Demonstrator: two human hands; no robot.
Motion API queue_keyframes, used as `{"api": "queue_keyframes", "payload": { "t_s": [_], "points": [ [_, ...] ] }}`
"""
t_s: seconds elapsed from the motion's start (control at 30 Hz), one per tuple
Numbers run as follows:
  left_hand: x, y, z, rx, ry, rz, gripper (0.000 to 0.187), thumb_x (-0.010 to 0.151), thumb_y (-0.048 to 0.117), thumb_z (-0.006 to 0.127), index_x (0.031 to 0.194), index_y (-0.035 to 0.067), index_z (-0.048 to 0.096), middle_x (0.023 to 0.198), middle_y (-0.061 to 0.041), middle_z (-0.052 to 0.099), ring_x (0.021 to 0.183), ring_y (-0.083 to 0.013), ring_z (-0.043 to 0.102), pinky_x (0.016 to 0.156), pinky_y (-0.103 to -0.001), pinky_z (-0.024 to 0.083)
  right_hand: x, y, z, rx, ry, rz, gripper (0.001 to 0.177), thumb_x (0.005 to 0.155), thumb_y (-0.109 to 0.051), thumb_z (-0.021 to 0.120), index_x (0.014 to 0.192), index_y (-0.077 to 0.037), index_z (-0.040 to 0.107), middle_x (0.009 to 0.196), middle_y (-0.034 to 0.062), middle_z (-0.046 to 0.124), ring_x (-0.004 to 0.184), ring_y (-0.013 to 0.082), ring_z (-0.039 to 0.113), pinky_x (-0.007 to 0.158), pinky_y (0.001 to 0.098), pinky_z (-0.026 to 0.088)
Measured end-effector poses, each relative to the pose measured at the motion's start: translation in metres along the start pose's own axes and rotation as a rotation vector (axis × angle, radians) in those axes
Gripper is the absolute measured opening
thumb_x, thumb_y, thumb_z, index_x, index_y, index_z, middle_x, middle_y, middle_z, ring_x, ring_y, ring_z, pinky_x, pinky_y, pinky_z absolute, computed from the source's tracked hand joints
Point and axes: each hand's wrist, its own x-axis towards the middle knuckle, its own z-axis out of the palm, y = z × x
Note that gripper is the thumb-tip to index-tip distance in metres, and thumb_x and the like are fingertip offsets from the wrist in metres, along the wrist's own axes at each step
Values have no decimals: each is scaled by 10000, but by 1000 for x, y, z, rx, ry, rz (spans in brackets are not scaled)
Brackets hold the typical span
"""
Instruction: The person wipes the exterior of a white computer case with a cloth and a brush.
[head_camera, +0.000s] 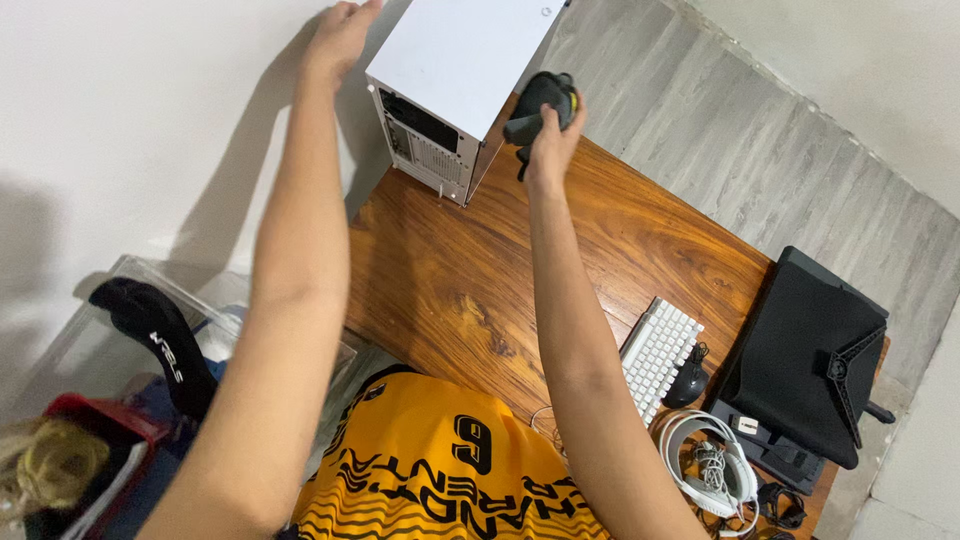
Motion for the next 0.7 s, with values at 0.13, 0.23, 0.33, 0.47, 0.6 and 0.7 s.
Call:
{"api": "queue_keyframes", "payload": {
  "t_s": [0.13, 0.23, 0.33, 0.47, 0.6, 0.7],
  "points": [
    [30, 0, -1, -78, -305, 84, 808, 932, 681, 477, 1561, 174, 476, 1617, -121, 506, 1536, -305, 413, 1228, -556, 283, 38, 40, 7, -281, 37, -144, 710, 996, -266, 502, 1640, -240, 203, 1646, 203, 301, 1472, 377, 408, 1195, 506, 342],
    [22, -10, 9, -110, -413, 123, 877, 912, 659, 567, 1602, 175, 326, 1640, -140, 361, 1536, -319, 282, 1245, -536, 213, 43, 68, 7, -290, 38, -171, 673, 1079, -280, 460, 1650, -250, 105, 1682, 203, 219, 1535, 355, 241, 1249, 500, 221],
    [20, -13, 26, 56, -339, -78, 923, 876, 563, 636, 1630, 285, 181, 1643, -151, 152, 1518, -375, 66, 1165, -658, 88, 47, 74, 13, -320, 32, -230, 703, 1097, -312, 455, 1655, -240, 33, 1684, 223, 184, 1563, 380, 193, 1270, 512, 175],
    [28, -31, 35, -142, -341, 100, 986, 839, 442, 773, 1628, 172, 247, 1627, -189, 380, 1551, -324, 259, 1245, -552, 129, 41, 67, 30, -462, 62, -125, 749, 1037, -430, 422, 1661, -248, 48, 1676, 217, 188, 1531, 431, 214, 1197, 612, 217],
    [37, -40, 37, -217, -379, 136, 962, 852, 370, 808, 1616, 134, 274, 1598, -202, 439, 1534, -320, 353, 1260, -495, 232, 36, 66, 40, -583, 42, -290, 856, 1002, -407, 628, 1649, -193, 111, 1678, 244, 215, 1535, 458, 226, 1161, 701, 267],
    [36, -38, 41, -186, -352, 139, 946, 861, 353, 812, 1622, 164, 282, 1608, -183, 436, 1536, -314, 337, 1247, -492, 223, 27, 62, 45, -467, 98, -241, 947, 870, -267, 719, 1630, -197, 157, 1625, 231, 301, 1469, 428, 348, 1126, 647, 335]
  ]
}}
